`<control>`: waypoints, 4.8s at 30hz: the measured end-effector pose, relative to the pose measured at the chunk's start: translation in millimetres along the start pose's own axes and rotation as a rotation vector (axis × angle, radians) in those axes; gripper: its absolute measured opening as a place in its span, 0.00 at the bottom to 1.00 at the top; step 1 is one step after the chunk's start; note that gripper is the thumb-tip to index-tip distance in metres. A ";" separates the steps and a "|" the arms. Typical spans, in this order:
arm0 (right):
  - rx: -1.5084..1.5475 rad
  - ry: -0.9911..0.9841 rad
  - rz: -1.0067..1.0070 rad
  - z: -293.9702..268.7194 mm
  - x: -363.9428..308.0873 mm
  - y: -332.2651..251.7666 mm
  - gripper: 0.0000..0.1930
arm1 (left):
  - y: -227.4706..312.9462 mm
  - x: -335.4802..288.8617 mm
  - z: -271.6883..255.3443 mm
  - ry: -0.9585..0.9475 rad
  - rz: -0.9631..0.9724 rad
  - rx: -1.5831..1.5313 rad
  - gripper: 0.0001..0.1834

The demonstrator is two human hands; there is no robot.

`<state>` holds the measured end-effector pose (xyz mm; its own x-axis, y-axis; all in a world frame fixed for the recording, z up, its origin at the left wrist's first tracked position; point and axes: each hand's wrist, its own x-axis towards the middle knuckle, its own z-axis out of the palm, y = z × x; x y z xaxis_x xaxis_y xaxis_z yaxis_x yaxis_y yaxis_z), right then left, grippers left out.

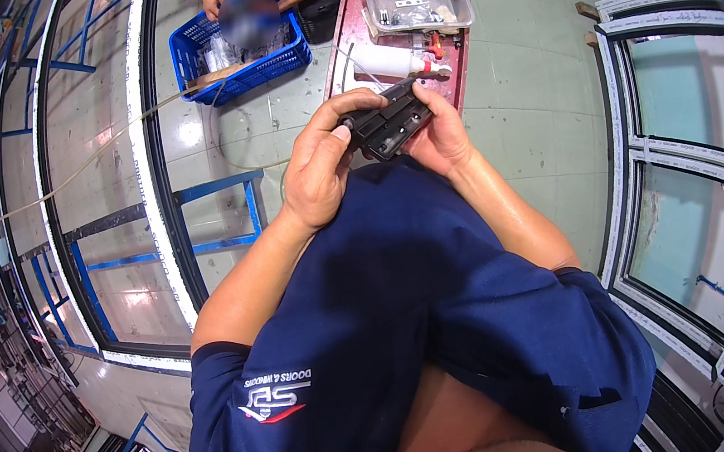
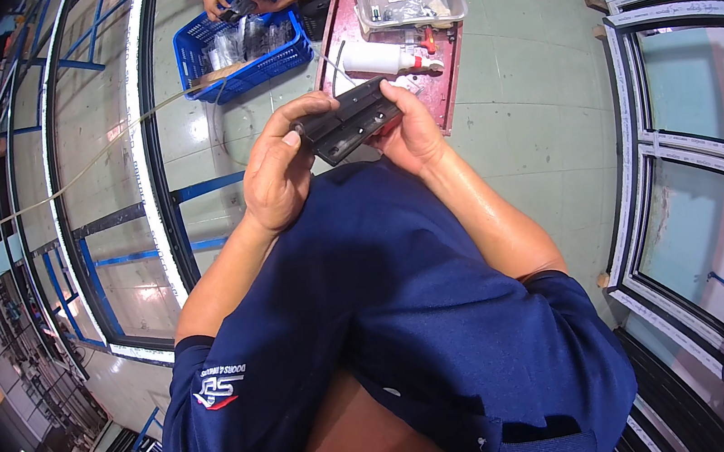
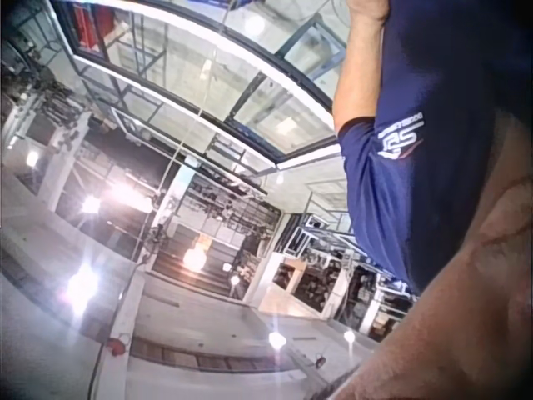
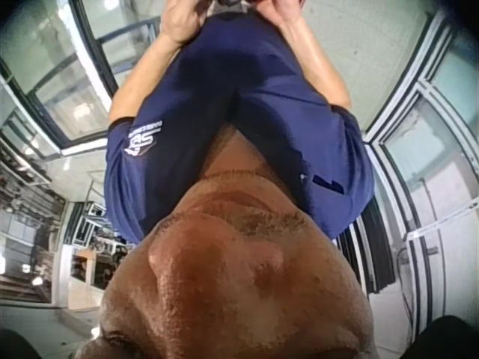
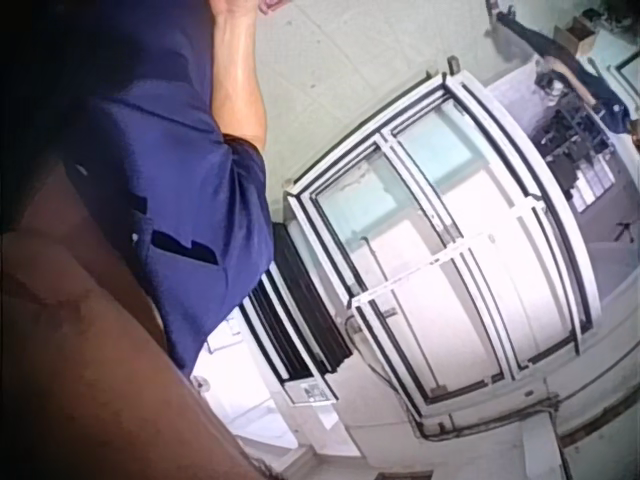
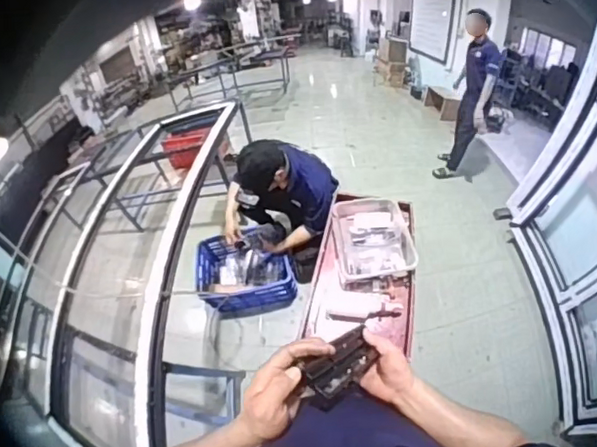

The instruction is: Installing a hinge onto a metal window frame using an Allen key.

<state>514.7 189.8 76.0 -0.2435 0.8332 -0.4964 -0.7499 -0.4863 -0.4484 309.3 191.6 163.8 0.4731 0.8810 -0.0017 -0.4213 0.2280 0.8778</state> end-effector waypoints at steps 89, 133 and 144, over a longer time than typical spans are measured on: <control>-1.365 -0.441 -0.262 50.1 -150.1 -187.5 0.15 | 56.0 -39.7 -135.3 0.015 -0.484 0.419 0.22; -1.585 -0.149 -0.508 54.7 -106.0 -46.1 0.19 | -5.7 -37.6 -20.3 0.499 0.065 0.054 0.16; -1.583 -0.134 -0.506 52.5 -106.9 -44.2 0.19 | -1.8 -43.4 -24.4 0.448 0.100 -0.056 0.15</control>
<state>541.6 136.0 187.9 -0.2969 0.9536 -0.0508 0.5381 0.1231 -0.8339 270.6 163.1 150.6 0.0521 0.9893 -0.1359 -0.4947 0.1438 0.8571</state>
